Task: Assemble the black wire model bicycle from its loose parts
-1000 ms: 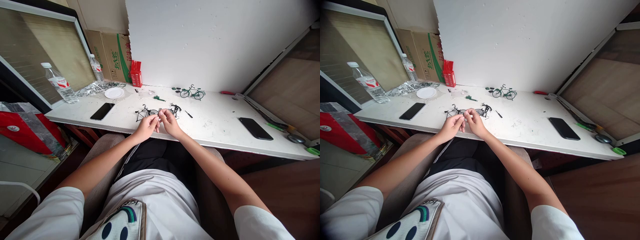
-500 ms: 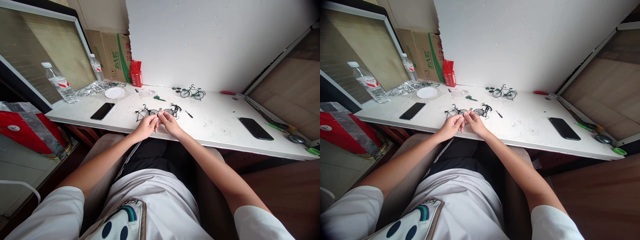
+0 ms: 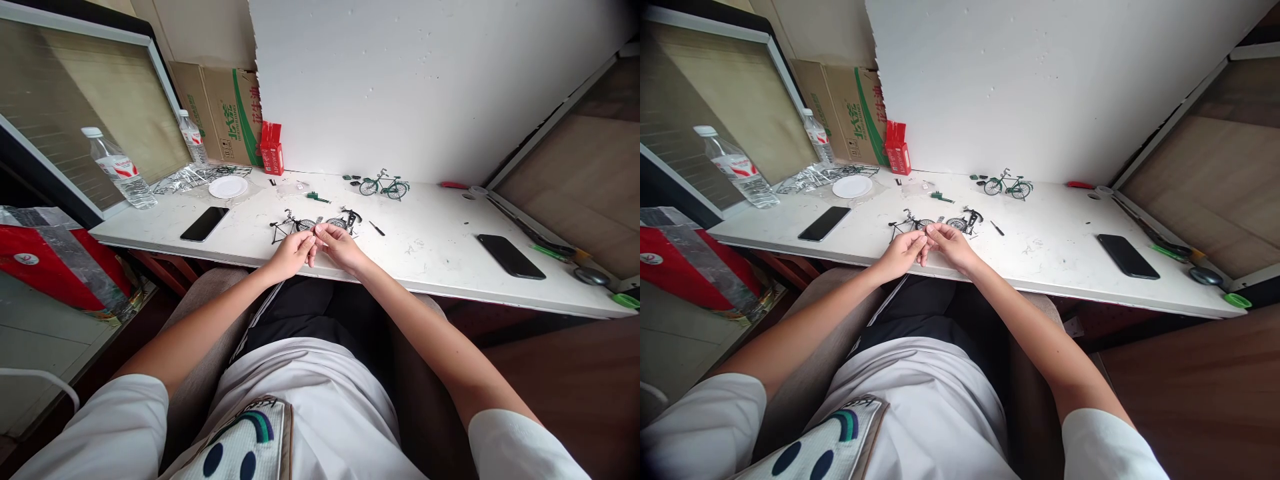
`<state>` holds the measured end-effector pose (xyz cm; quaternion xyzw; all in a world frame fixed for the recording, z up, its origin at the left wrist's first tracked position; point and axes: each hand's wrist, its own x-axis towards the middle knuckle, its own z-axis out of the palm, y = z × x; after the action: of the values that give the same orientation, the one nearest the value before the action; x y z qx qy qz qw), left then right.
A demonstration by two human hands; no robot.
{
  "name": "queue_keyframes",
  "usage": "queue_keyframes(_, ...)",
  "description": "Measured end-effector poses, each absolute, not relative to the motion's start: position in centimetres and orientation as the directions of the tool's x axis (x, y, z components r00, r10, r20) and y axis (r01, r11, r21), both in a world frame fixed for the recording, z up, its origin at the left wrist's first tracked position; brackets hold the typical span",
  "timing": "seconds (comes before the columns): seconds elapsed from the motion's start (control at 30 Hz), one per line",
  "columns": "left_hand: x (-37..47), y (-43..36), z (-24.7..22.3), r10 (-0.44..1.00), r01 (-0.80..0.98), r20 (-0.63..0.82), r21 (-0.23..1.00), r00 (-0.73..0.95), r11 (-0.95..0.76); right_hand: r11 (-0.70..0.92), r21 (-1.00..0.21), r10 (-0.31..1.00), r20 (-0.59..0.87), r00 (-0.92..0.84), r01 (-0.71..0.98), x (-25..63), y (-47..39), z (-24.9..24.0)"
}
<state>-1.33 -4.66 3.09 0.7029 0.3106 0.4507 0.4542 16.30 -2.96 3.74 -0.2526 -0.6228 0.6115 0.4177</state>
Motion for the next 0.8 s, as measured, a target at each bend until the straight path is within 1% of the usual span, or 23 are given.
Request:
queue_keyframes(0.1, -1.3, -4.8, 3.4, 0.857, -0.032, 0.301, 0.948, 0.419, -0.317, 0.121, -0.975, 0.824, 0.204, -0.529, -0.188, 16.5, -3.0, 4.0)
queue_keyframes(0.23, -1.3, -5.2, 4.2, 0.868, -0.103, 0.200, 0.980, 0.454, -0.172, 0.189, -0.973, 0.859, 0.228, -0.458, -0.131, 16.8, -2.7, 4.0)
queue_keyframes(0.3, -1.4, -5.3, 4.5, 0.868, -0.139, 0.147, 0.986, 0.474, -0.092, 0.218, -0.969, 0.857, 0.248, -0.451, -0.117, 17.0, -2.5, 3.8)
queue_keyframes(0.43, -1.5, -5.6, 4.9, 0.854, -0.213, 0.085, 0.977, 0.513, 0.030, 0.242, -0.958, 0.849, 0.285, -0.445, -0.153, 17.3, -2.0, 3.4)
queue_keyframes(0.6, -1.4, -5.8, 5.2, 0.851, -0.246, 0.038, 0.963, 0.524, 0.109, 0.142, -0.971, 0.873, 0.216, -0.438, -0.194, 17.5, -1.9, 3.3)
queue_keyframes(0.7, -1.4, -5.9, 5.3, 0.850, -0.250, 0.031, 0.961, 0.526, 0.120, 0.088, -0.968, 0.870, 0.189, -0.456, -0.234, 17.4, -1.9, 3.2)
queue_keyframes(0.8, -1.4, -5.9, 5.3, 0.848, -0.258, 0.036, 0.959, 0.530, 0.121, 0.070, -0.963, 0.869, 0.186, -0.458, -0.260, 17.4, -1.8, 3.0)
